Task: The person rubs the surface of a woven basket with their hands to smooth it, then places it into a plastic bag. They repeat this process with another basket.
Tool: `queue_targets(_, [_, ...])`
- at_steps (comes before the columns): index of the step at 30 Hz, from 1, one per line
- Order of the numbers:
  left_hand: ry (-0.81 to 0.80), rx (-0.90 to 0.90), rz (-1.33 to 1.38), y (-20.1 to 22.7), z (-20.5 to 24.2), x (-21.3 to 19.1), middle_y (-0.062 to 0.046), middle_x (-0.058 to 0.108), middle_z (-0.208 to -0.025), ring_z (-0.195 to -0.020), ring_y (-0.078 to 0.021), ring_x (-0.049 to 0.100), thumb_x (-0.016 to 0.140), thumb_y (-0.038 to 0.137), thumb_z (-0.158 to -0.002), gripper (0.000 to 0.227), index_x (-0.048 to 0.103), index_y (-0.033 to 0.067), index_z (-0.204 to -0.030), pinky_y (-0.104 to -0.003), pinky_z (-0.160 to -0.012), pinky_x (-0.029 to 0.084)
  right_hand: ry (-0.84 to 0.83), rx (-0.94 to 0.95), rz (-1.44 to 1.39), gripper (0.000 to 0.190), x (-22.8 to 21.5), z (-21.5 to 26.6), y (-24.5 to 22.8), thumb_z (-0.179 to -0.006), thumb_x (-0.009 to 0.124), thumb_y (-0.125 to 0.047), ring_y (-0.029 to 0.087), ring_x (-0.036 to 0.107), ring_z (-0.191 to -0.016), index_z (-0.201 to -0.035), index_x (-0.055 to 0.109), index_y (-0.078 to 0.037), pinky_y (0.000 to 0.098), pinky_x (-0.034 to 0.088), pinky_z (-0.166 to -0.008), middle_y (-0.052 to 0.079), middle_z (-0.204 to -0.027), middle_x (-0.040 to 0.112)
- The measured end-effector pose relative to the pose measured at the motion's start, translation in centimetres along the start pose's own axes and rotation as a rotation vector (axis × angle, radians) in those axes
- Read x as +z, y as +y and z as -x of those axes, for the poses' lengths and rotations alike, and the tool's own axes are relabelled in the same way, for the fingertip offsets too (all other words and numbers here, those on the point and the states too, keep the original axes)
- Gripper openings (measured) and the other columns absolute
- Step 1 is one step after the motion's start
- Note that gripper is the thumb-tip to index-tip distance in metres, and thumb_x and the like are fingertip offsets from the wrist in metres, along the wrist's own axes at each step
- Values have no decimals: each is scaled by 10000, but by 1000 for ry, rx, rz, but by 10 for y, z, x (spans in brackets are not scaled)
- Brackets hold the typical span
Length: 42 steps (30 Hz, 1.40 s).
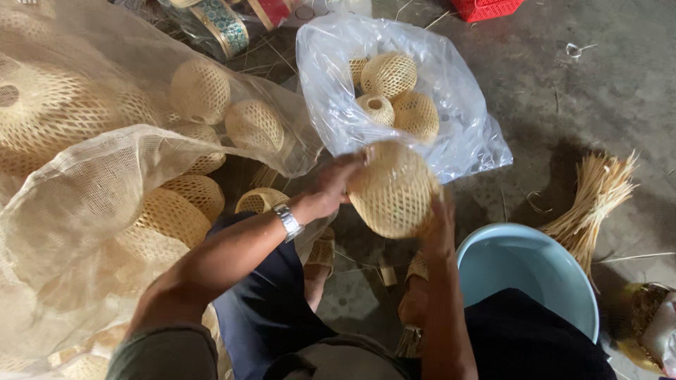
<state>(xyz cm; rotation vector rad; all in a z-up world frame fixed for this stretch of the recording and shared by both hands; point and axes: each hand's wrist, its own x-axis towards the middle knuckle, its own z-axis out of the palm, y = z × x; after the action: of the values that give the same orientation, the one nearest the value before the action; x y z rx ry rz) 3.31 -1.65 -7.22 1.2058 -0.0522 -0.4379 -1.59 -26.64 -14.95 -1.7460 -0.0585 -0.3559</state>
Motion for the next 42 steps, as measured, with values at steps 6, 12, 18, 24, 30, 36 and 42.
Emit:
queue_targets(6, [-86, -377, -739, -25, -29, -14, -343, 564, -1440, -1292, -470, 535, 372, 624, -1055, 746, 591, 79, -1514, -581, -1025, 471, -17, 687, -1058, 590, -4, 32, 86, -1072, 486, -447, 312, 621, -1193, -1511, 470, -52, 486, 550, -970, 166, -1397, 579])
queue_targets(12, [31, 296, -1612, -39, -123, -76, -330, 233, -1623, -1460, -507, 323, 592, 630, -1014, 906, 191, 106, -1636, -570, -1080, 460, 517, 591, -478, 531, -39, 3, 112, -978, 698, -281, 225, 576, -861, -1413, 538, -21, 370, 522, -644, 164, -1115, 617])
queue_targets(18, [698, -215, -987, -28, -184, -130, -278, -71, -1702, -1569, -460, 90, 669, 601, -801, 1255, -215, 222, -1607, -501, -1054, 534, 521, 86, -462, 590, -31, -94, 106, -924, 778, -156, 176, 626, -953, -1413, 481, -13, 284, 522, -693, 114, -1190, 623])
queue_targets(24, [870, 65, -484, -59, -229, -188, -326, -126, -1637, -1535, -415, 111, 870, 542, -751, 1475, -278, -17, -1490, -495, -1282, 182, 234, -34, -456, 663, 30, -195, 100, -971, 767, -120, 190, 666, -1074, -1494, 369, -36, 315, 593, -884, 140, -1167, 687])
queue_targets(30, [855, 161, -584, -74, -264, -221, -227, 223, -1261, -1102, -283, 331, 766, 266, -845, 897, 99, -20, -1371, -369, -891, 340, 40, -93, 133, 749, 84, -263, 111, -998, 767, -128, 249, 605, -861, -1594, 316, -96, 388, 503, -756, 234, -985, 644])
queue_targets(36, [825, 342, -969, -31, -215, -193, -118, 536, -918, -697, -154, 506, 640, 30, -915, 292, 520, -2, -1179, -238, -513, 461, -64, -713, 449, 781, 156, -310, 137, -1053, 733, -284, 294, 680, -1075, -1608, 231, -58, 420, 578, -882, 246, -1315, 626])
queue_targets(42, [522, 1154, -356, -8, -159, -168, -97, 619, -1115, -885, -139, 593, 503, -4, -1034, 289, 540, 34, -1318, -263, -696, 536, -491, -568, 398, 688, 233, -301, 113, -1042, 675, -340, 372, 543, -1263, -1603, 355, -103, 581, 443, -1099, 186, -1463, 510])
